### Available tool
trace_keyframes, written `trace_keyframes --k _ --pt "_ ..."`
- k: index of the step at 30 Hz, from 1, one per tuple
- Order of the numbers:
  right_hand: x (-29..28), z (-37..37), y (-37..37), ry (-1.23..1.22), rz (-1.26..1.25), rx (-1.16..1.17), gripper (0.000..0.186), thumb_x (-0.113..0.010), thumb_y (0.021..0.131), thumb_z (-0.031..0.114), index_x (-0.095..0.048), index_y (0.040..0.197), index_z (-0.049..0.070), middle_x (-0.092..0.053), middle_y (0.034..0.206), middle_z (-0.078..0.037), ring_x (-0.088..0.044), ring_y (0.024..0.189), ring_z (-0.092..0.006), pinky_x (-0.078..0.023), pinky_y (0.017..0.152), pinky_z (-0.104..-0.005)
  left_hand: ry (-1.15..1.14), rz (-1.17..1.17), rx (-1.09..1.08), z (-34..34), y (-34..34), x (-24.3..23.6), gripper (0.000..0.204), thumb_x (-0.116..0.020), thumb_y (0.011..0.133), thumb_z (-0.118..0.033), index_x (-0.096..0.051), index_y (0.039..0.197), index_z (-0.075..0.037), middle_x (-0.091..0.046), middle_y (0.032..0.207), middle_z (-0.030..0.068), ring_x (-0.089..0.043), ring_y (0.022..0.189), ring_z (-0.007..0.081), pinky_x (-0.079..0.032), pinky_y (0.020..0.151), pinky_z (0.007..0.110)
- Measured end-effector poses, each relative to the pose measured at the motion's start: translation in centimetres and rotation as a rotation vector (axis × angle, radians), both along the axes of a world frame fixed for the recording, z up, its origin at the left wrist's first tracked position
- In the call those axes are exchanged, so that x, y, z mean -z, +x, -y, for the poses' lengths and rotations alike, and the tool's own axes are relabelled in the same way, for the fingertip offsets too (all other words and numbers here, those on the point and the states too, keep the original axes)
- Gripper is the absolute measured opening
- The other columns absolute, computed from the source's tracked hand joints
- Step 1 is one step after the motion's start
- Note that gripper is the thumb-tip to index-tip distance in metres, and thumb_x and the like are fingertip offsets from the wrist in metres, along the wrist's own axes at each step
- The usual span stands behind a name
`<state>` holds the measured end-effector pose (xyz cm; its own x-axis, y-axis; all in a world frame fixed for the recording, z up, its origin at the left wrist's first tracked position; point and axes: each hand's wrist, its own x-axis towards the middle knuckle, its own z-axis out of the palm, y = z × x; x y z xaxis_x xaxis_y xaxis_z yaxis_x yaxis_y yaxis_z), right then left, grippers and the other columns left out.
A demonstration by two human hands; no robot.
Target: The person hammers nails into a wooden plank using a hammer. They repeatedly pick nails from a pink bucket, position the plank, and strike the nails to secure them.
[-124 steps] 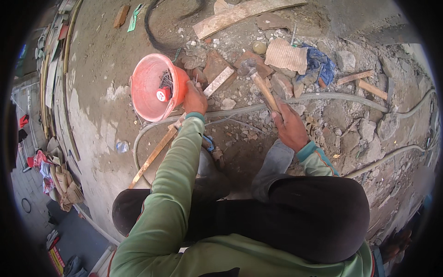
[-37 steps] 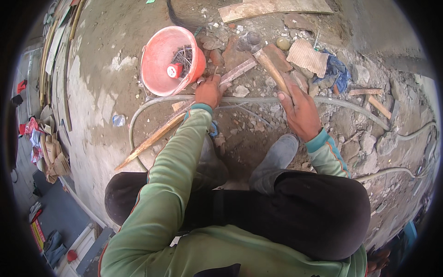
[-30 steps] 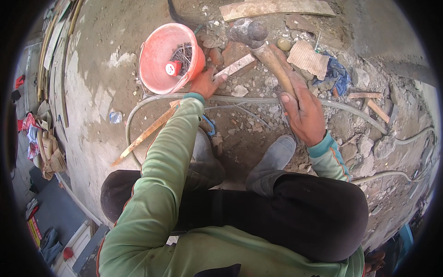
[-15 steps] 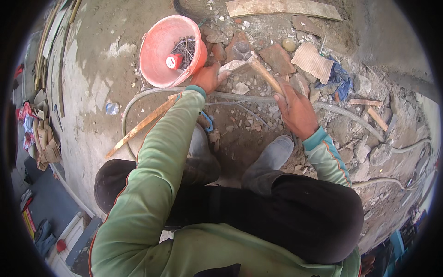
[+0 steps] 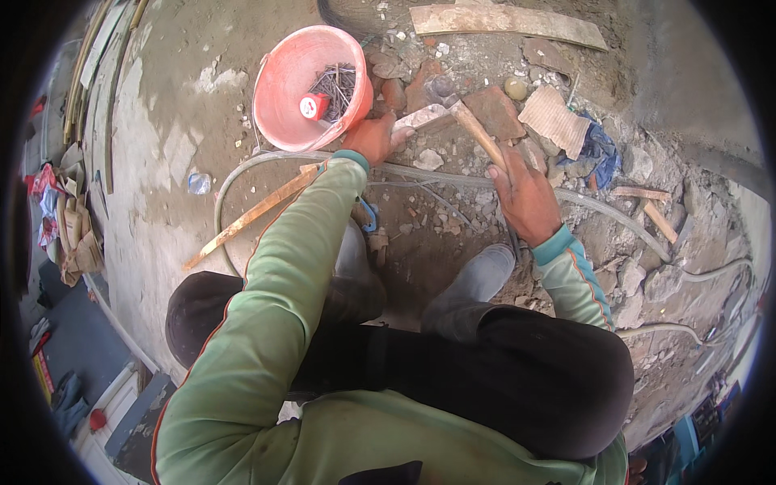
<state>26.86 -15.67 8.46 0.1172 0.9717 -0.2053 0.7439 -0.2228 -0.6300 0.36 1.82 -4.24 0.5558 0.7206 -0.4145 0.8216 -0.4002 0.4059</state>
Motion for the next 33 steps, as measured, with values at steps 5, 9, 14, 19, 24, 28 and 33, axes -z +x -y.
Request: trace_keyframes --k 5,9,14,19,24,28,33 --pt "-4.2 0.2 -0.5 0.401 -0.092 0.012 0.039 -0.058 0.104 0.023 -0.055 0.134 -0.002 -0.066 0.115 -0.027 -0.067 0.095 -0.0456 -0.053 0.083 -0.0482 -0.022 0.009 -0.023 -0.1 -0.3 -0.3 0.058 -0.054 0.1 -0.058 -0.062 0.111 -0.002 -0.071 0.095 0.0298 -0.069 0.093 0.0483 -0.051 0.085 0.057" --pt "-1.7 2.5 -0.6 0.688 -0.418 0.023 0.045 -0.055 0.107 0.033 -0.054 0.132 -0.005 -0.063 0.093 -0.014 -0.059 0.078 -0.0229 -0.049 0.072 -0.0378 -0.076 0.004 -0.03 -0.2 0.3 -0.9 0.058 -0.054 0.1 -0.058 -0.061 0.112 -0.002 -0.071 0.097 0.03 -0.068 0.095 0.0484 -0.051 0.087 0.057" --pt "1.9 0.5 0.0 -0.025 0.046 -0.036 0.037 -0.058 0.104 0.03 -0.056 0.13 0.003 -0.065 0.089 -0.023 -0.062 0.076 -0.0404 -0.05 0.073 -0.0469 -0.078 -0.012 -0.036 -0.3 0.0 -0.9 0.058 -0.053 0.1 -0.058 -0.061 0.114 -0.002 -0.07 0.098 0.0302 -0.068 0.097 0.0479 -0.05 0.089 0.057" --pt "0.0 0.9 0.4 0.045 -0.072 0.129 0.035 -0.061 0.102 0.027 -0.057 0.126 0.002 -0.066 0.096 -0.028 -0.064 0.085 -0.0493 -0.053 0.075 -0.0495 -0.056 -0.028 -0.03 0.0 0.1 -0.9 0.061 -0.053 0.1 -0.06 -0.062 0.114 -0.001 -0.071 0.099 0.0285 -0.068 0.098 0.0468 -0.05 0.089 0.056" --pt "0.8 4.0 0.5 0.173 -0.366 0.35 0.038 -0.054 0.108 0.031 -0.057 0.13 0.0 -0.055 0.085 -0.002 -0.05 0.069 -0.0118 -0.043 0.063 -0.0291 -0.053 0.032 -0.03 0.0 0.1 -1.0 0.055 -0.064 0.095 -0.054 -0.06 0.115 -0.003 -0.071 0.105 0.0252 -0.068 0.097 0.0469 -0.051 0.087 0.056" --pt "2.6 7.1 1.1 0.172 -0.458 0.485 0.036 -0.053 0.109 0.032 -0.058 0.128 0.001 -0.049 0.079 0.004 -0.041 0.064 -0.0034 -0.036 0.056 -0.0234 0.174 0.049 -0.08 2.1 1.3 -1.6 0.055 -0.082 0.084 -0.036 -0.05 0.116 -0.005 -0.063 0.117 0.0207 -0.067 0.096 0.0465 -0.052 0.083 0.057" --pt "5.4 9.8 1.1 0.188 -0.456 0.591 0.032 -0.051 0.11 0.028 -0.057 0.128 0.002 -0.048 0.075 0.006 -0.041 0.057 -0.0028 -0.034 0.05 -0.0218 0.25 0.039 -0.162 2.5 1.5 -0.6 0.047 -0.078 0.084 -0.027 -0.046 0.112 -0.006 -0.061 0.119 0.0204 -0.068 0.094 0.0455 -0.053 0.078 0.056"
